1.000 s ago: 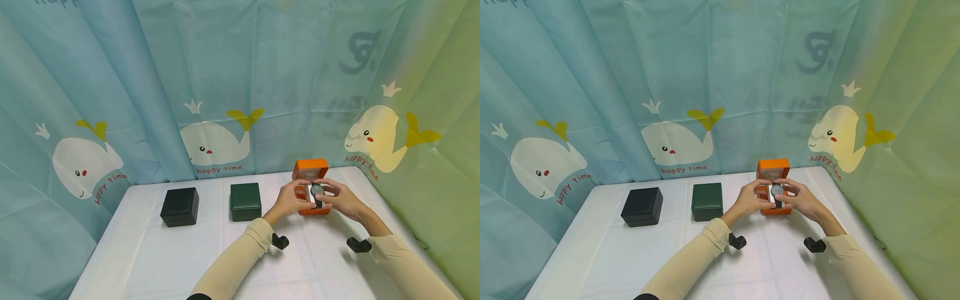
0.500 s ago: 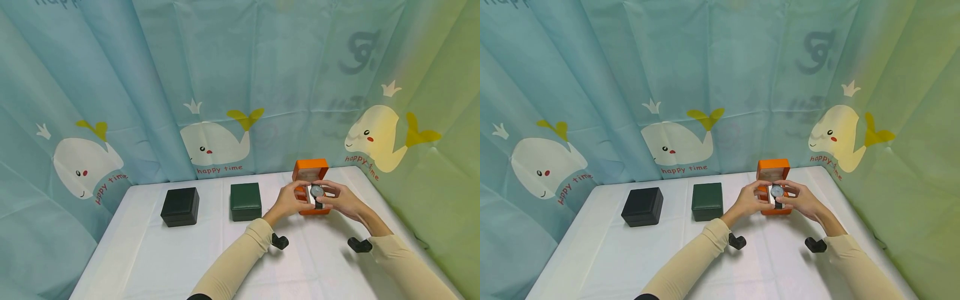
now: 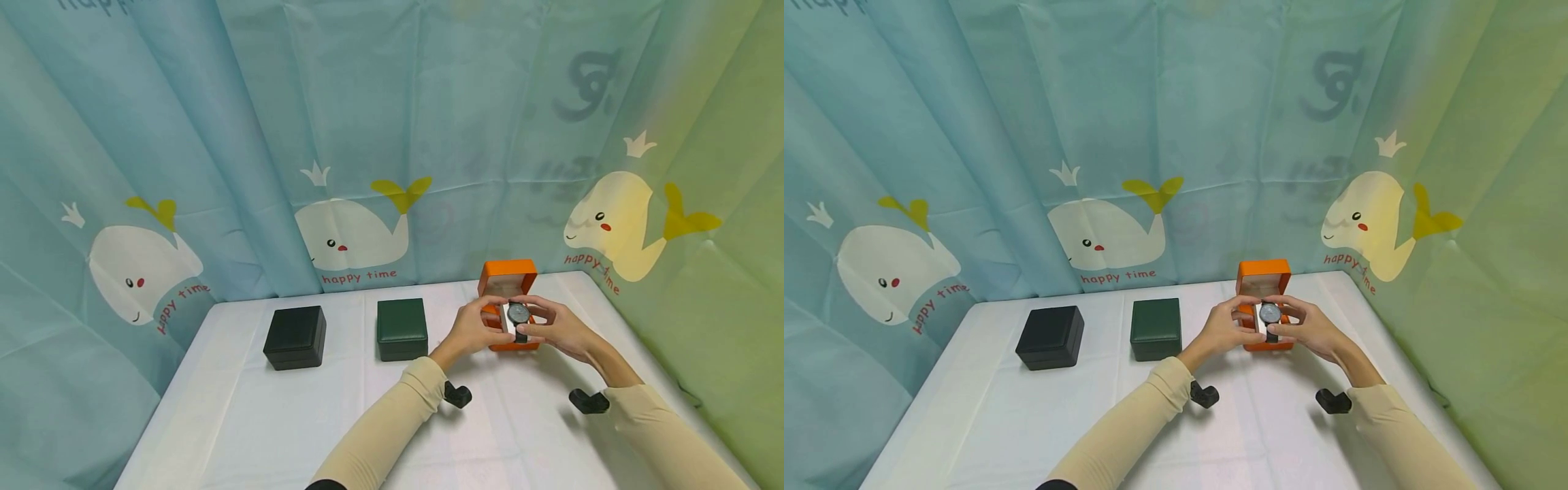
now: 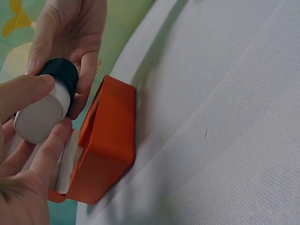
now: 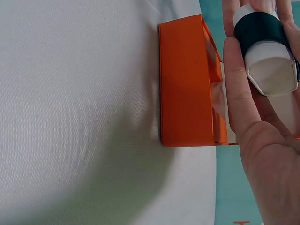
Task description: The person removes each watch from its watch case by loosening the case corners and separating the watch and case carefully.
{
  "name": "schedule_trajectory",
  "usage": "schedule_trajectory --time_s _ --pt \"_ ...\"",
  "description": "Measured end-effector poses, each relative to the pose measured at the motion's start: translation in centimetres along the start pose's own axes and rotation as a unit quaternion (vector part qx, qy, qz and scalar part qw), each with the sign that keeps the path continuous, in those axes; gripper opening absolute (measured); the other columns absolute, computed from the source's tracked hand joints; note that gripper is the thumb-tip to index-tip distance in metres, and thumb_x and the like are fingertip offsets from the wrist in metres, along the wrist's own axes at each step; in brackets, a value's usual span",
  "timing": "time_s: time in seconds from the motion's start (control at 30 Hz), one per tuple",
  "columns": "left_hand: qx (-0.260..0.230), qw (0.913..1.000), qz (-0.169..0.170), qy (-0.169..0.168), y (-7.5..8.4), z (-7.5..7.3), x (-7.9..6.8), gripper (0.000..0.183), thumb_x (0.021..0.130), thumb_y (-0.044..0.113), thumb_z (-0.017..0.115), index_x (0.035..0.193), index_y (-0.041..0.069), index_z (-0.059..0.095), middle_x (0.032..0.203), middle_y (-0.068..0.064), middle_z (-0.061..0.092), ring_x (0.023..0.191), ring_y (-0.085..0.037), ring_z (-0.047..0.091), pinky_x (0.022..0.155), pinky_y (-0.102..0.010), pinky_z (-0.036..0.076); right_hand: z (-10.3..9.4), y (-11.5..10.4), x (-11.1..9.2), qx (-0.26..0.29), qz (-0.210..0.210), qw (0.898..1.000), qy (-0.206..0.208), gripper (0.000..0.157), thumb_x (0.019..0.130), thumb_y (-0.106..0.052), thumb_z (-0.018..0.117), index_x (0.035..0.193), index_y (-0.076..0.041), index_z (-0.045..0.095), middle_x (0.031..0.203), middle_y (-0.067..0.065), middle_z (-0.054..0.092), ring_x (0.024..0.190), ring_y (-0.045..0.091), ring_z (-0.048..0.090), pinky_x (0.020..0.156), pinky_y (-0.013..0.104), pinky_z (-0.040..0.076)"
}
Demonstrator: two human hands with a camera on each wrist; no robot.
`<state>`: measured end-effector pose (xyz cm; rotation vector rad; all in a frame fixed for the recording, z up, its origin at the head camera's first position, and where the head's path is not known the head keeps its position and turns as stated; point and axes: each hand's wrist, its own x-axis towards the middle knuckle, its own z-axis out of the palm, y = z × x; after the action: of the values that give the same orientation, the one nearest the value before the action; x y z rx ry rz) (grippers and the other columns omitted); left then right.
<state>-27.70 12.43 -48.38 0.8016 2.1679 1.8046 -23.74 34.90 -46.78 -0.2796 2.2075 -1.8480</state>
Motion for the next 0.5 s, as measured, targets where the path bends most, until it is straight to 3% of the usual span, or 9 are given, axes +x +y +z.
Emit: schedule_trajectory --time_s 0.5 --pt "-0.001 1.0000 0.003 -0.005 0.47 -0.01 -0.28 0.062 0.078 0.003 0.089 0.135 0.012 0.064 0.116 -0.009 0.065 0.093 -0.011 0.071 0.073 -0.020 0.058 -0.38 -0.23 -0.17 0.003 0.000 1.000 -0.009 0.061 0.097 -0.008 0.071 0.152 -0.005 0.043 0.141 0.023 0.050 0.112 0.022 0.066 0.090 0.041 0.058"
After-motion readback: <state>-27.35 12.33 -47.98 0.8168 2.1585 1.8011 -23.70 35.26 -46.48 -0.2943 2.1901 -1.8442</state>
